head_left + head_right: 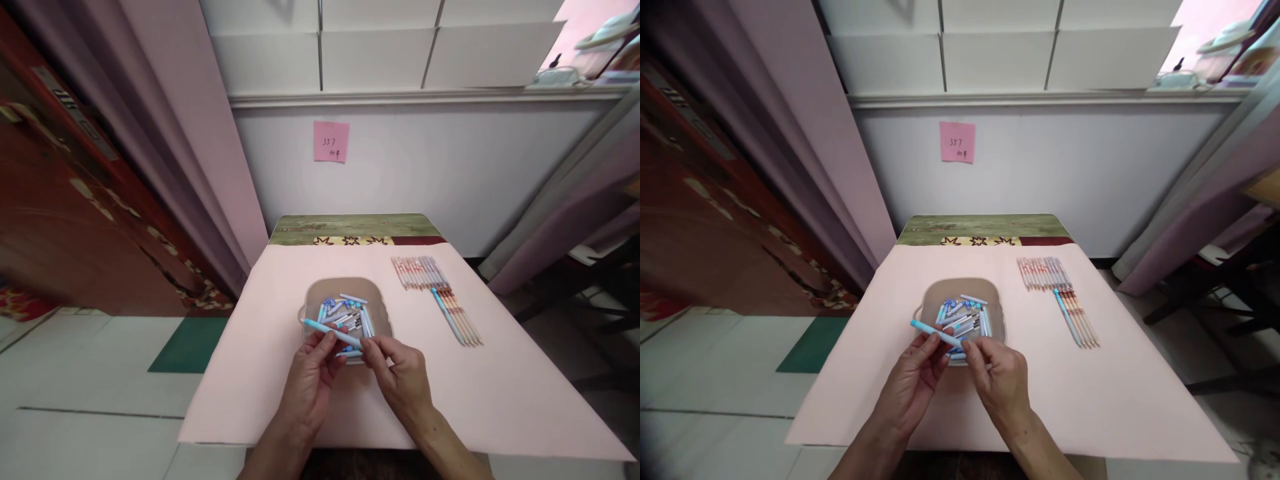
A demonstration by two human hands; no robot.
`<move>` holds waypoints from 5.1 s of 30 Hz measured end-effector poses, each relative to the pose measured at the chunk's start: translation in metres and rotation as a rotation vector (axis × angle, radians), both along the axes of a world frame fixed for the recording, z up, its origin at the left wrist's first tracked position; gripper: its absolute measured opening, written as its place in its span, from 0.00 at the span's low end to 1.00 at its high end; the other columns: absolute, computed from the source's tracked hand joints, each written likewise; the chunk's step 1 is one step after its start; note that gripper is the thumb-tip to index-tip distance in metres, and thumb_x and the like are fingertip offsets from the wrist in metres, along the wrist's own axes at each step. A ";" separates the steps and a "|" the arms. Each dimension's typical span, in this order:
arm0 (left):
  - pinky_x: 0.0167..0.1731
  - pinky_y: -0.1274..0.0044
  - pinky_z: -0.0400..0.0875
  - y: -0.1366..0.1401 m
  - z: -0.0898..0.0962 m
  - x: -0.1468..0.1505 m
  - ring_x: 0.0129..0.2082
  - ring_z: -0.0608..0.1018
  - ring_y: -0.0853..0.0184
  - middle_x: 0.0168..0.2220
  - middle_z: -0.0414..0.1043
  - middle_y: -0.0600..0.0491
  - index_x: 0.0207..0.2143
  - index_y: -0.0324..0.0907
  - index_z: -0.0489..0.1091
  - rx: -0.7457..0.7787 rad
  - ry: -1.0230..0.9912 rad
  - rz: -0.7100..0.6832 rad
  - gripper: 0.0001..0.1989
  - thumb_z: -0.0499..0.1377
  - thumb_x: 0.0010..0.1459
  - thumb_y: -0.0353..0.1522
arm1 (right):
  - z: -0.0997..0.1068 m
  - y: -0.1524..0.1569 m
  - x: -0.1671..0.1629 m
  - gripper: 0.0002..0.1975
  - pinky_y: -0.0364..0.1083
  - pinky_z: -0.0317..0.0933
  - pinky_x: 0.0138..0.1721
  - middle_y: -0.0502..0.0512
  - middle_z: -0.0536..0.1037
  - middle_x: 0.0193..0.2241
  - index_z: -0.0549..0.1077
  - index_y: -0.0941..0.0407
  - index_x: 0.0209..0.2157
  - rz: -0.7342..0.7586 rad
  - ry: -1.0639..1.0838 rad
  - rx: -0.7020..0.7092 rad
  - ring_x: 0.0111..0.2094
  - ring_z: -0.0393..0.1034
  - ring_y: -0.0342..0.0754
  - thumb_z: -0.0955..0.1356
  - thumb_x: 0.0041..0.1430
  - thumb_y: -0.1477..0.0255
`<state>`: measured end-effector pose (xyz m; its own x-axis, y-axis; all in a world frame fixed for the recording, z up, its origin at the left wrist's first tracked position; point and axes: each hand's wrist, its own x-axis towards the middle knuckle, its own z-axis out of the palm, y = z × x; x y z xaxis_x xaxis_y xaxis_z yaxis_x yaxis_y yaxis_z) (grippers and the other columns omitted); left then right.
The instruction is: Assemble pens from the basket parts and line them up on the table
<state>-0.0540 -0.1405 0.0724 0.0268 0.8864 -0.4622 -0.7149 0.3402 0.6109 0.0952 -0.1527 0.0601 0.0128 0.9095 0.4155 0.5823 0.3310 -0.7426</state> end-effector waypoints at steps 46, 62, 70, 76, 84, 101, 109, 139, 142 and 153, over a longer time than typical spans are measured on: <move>0.32 0.78 0.71 -0.013 -0.019 -0.010 0.30 0.76 0.67 0.30 0.78 0.48 0.31 0.37 0.77 0.136 0.320 -0.018 0.11 0.69 0.44 0.33 | -0.015 -0.016 -0.007 0.07 0.40 0.62 0.29 0.49 0.80 0.28 0.77 0.52 0.35 0.137 -0.021 -0.045 0.26 0.74 0.43 0.67 0.61 0.67; 0.24 0.82 0.65 0.030 -0.004 0.022 0.22 0.71 0.73 0.23 0.75 0.52 0.24 0.37 0.74 0.116 0.464 -0.183 0.11 0.69 0.41 0.34 | 0.000 0.016 0.013 0.08 0.39 0.61 0.28 0.49 0.79 0.24 0.76 0.53 0.29 0.121 0.043 -0.274 0.24 0.72 0.43 0.68 0.57 0.65; 0.30 0.77 0.69 0.070 -0.006 -0.004 0.29 0.75 0.67 0.32 0.77 0.52 0.32 0.41 0.73 0.245 0.711 -0.235 0.12 0.66 0.44 0.37 | -0.006 0.043 0.045 0.12 0.40 0.62 0.28 0.52 0.78 0.26 0.77 0.55 0.31 -0.006 0.176 -0.345 0.27 0.71 0.45 0.68 0.57 0.61; 0.32 0.75 0.65 0.112 0.004 -0.041 0.29 0.73 0.66 0.29 0.73 0.54 0.29 0.43 0.72 0.522 1.672 -0.388 0.05 0.57 0.54 0.32 | -0.017 0.053 0.075 0.16 0.42 0.62 0.27 0.52 0.76 0.24 0.78 0.57 0.32 -0.169 0.434 -0.398 0.25 0.66 0.45 0.69 0.54 0.57; 0.37 0.73 0.65 0.143 -0.023 0.028 0.38 0.75 0.61 0.34 0.75 0.50 0.35 0.45 0.76 0.951 1.836 -0.957 0.12 0.55 0.55 0.26 | -0.015 0.042 0.064 0.16 0.41 0.62 0.28 0.53 0.78 0.26 0.79 0.57 0.34 -0.091 0.614 -0.469 0.27 0.67 0.45 0.70 0.53 0.58; 0.43 0.69 0.65 0.157 -0.041 0.036 0.37 0.75 0.59 0.30 0.74 0.47 0.25 0.42 0.70 1.053 1.567 -0.888 0.07 0.57 0.53 0.24 | -0.014 0.036 0.060 0.19 0.41 0.60 0.24 0.53 0.75 0.22 0.77 0.60 0.29 -0.020 0.599 -0.441 0.23 0.66 0.44 0.67 0.56 0.56; 0.38 0.72 0.74 0.115 0.001 0.020 0.35 0.80 0.64 0.37 0.78 0.45 0.37 0.39 0.70 0.178 0.474 -0.314 0.09 0.60 0.55 0.33 | -0.006 0.030 0.051 0.13 0.40 0.63 0.27 0.53 0.76 0.26 0.78 0.57 0.36 0.068 0.315 -0.305 0.27 0.68 0.46 0.66 0.59 0.63; 0.28 0.75 0.75 0.083 0.028 0.020 0.29 0.79 0.65 0.34 0.79 0.46 0.30 0.37 0.71 0.116 0.358 -0.184 0.13 0.68 0.43 0.35 | -0.011 0.021 0.037 0.08 0.40 0.64 0.28 0.50 0.77 0.24 0.75 0.54 0.33 -0.023 -0.053 -0.162 0.24 0.71 0.44 0.67 0.58 0.65; 0.28 0.75 0.74 0.080 0.028 0.023 0.29 0.79 0.65 0.33 0.79 0.47 0.30 0.37 0.72 0.138 0.370 -0.199 0.13 0.68 0.44 0.35 | -0.010 0.019 0.037 0.07 0.40 0.62 0.26 0.51 0.76 0.24 0.74 0.54 0.31 -0.049 -0.118 -0.106 0.24 0.71 0.44 0.66 0.59 0.66; 0.31 0.73 0.74 0.076 0.025 0.031 0.29 0.78 0.66 0.31 0.78 0.49 0.30 0.37 0.72 0.175 0.347 -0.192 0.13 0.68 0.44 0.35 | -0.009 0.018 0.036 0.07 0.39 0.59 0.25 0.50 0.74 0.24 0.74 0.54 0.30 -0.097 -0.086 -0.120 0.24 0.67 0.43 0.66 0.59 0.68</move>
